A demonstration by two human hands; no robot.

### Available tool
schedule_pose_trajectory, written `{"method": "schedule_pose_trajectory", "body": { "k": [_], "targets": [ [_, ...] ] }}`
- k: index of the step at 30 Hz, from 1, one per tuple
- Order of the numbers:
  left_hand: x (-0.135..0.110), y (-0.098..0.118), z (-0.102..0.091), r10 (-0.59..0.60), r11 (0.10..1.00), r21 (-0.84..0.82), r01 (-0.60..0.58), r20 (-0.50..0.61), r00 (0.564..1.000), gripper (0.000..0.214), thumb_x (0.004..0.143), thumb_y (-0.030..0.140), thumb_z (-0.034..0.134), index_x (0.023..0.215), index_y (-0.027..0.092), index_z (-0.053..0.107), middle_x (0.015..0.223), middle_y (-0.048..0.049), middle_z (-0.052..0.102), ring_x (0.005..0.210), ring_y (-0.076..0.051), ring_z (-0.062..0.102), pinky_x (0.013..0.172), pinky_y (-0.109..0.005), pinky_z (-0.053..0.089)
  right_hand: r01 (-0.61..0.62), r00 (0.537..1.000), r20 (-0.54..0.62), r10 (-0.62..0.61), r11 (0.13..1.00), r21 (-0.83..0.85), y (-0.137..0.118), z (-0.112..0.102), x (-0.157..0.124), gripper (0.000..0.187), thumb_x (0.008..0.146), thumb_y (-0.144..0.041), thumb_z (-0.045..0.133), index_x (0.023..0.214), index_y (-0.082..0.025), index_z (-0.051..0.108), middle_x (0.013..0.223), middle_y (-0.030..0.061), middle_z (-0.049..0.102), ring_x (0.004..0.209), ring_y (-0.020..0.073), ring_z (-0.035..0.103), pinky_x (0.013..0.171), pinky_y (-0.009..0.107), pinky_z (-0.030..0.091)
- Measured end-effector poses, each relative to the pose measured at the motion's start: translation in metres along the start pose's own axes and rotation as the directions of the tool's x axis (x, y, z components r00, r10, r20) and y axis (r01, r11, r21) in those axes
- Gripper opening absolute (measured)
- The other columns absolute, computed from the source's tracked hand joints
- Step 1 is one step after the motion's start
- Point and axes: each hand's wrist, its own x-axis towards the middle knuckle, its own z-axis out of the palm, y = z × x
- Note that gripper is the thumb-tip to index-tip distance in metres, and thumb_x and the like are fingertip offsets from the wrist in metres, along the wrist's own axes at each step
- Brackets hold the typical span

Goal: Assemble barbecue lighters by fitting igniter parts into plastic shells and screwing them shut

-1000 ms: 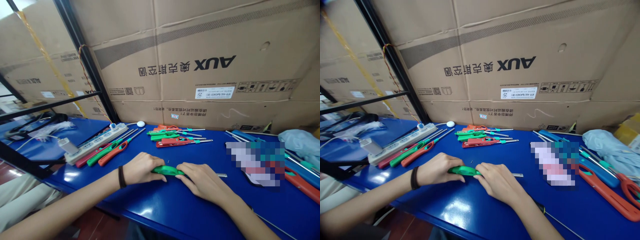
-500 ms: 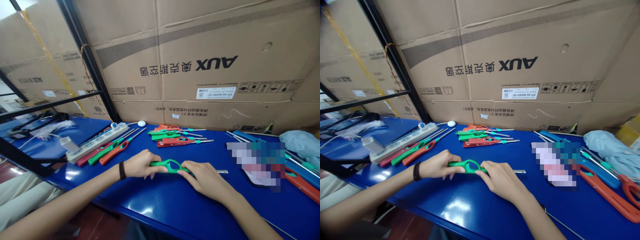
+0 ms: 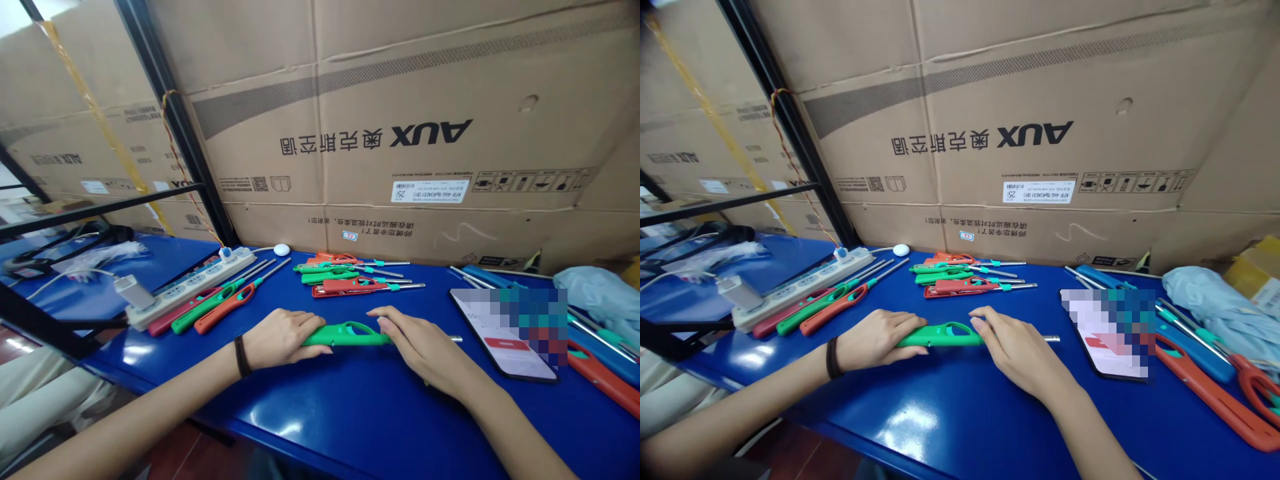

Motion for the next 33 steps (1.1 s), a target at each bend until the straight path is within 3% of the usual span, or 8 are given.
{"method": "schedule_pose_trajectory", "body": {
  "k": [4, 7, 10, 19, 24, 30, 33],
  "targets": [
    [-0.013, -0.011, -0.005, -0.054, 0.996, -0.072, 0.053, -0.018, 0.998, 0.039, 0.095, 0.048, 0.038, 0.100, 0.014, 0.054, 0.082, -0.0047, 0.066, 0.071, -0.017, 0.066, 0.061, -0.024, 0.048, 0.022, 0.997, -0.074, -0.026, 0.999, -0.045, 0.006, -0.007, -0.001, 0.027, 0.090, -0.046, 0.049, 0.110, -0.030, 0.056, 0.100, 0.0023, 0.069, 0.092, 0.0222, 0.065, 0.077, 0.035, 0.049],
    [-0.026, -0.019, -0.008, -0.074, 0.995, -0.066, 0.070, -0.060, 0.996, 0.038, 0.095, 0.048, 0.040, 0.103, 0.013, 0.052, 0.084, -0.0052, 0.066, 0.073, -0.017, 0.066, 0.063, -0.025, 0.049, 0.075, 0.995, -0.065, -0.079, 0.995, -0.065, 0.008, -0.004, -0.001, 0.021, 0.085, -0.039, 0.060, 0.103, -0.030, 0.058, 0.094, -0.0001, 0.069, 0.087, 0.0209, 0.064, 0.074, 0.034, 0.050],
    [-0.034, -0.022, -0.009, -0.083, 0.996, -0.034, 0.080, -0.103, 0.991, 0.037, 0.094, 0.049, 0.040, 0.102, 0.014, 0.052, 0.082, -0.0044, 0.064, 0.071, -0.016, 0.064, 0.061, -0.024, 0.048, 0.113, 0.991, -0.061, -0.118, 0.991, -0.073, 0.007, 0.002, 0.000, 0.010, 0.089, -0.032, 0.056, 0.097, -0.029, 0.061, 0.092, -0.0015, 0.070, 0.083, 0.0190, 0.064, 0.073, 0.032, 0.049],
    [-0.029, -0.020, 0.012, -0.127, 0.982, 0.101, 0.162, -0.285, 0.950, 0.032, 0.094, 0.040, 0.044, 0.115, 0.017, 0.047, 0.095, -0.0074, 0.057, 0.082, -0.021, 0.055, 0.069, -0.030, 0.047, 0.115, 0.993, -0.006, -0.118, 0.982, -0.152, 0.004, 0.006, 0.001, 0.023, 0.095, -0.034, 0.043, 0.098, -0.023, 0.063, 0.097, 0.0014, 0.070, 0.088, 0.0220, 0.065, 0.076, 0.034, 0.049],
    [-0.020, -0.013, 0.023, -0.096, 0.985, 0.108, 0.134, -0.302, 0.949, 0.032, 0.095, 0.040, 0.042, 0.116, 0.016, 0.047, 0.095, -0.0077, 0.057, 0.080, -0.021, 0.053, 0.069, -0.030, 0.046, 0.141, 0.990, 0.047, -0.135, 0.977, -0.162, 0.002, 0.008, 0.001, 0.020, 0.094, -0.035, 0.046, 0.100, -0.024, 0.062, 0.095, 0.0018, 0.070, 0.086, 0.0224, 0.065, 0.074, 0.033, 0.047],
    [-0.019, -0.011, 0.032, -0.080, 0.980, 0.147, 0.137, -0.342, 0.936, 0.033, 0.096, 0.039, 0.038, 0.116, 0.016, 0.049, 0.092, -0.0083, 0.055, 0.077, -0.021, 0.051, 0.065, -0.029, 0.046, 0.046, 0.989, 0.142, -0.035, 0.996, -0.074, -0.001, 0.008, 0.000, 0.028, 0.097, -0.039, 0.038, 0.086, -0.024, 0.059, 0.075, -0.0019, 0.066, 0.069, 0.0178, 0.063, 0.063, 0.027, 0.042],
    [-0.021, -0.011, 0.034, -0.057, 0.979, 0.167, 0.117, -0.328, 0.943, 0.030, 0.097, 0.036, 0.036, 0.116, 0.016, 0.049, 0.090, -0.0081, 0.054, 0.075, -0.020, 0.050, 0.062, -0.029, 0.046, 0.034, 0.985, 0.170, -0.029, 0.999, -0.025, -0.002, 0.007, 0.000, 0.028, 0.096, -0.040, 0.040, 0.082, -0.025, 0.058, 0.075, -0.0021, 0.063, 0.069, 0.0168, 0.060, 0.064, 0.025, 0.041]
  ]
}}
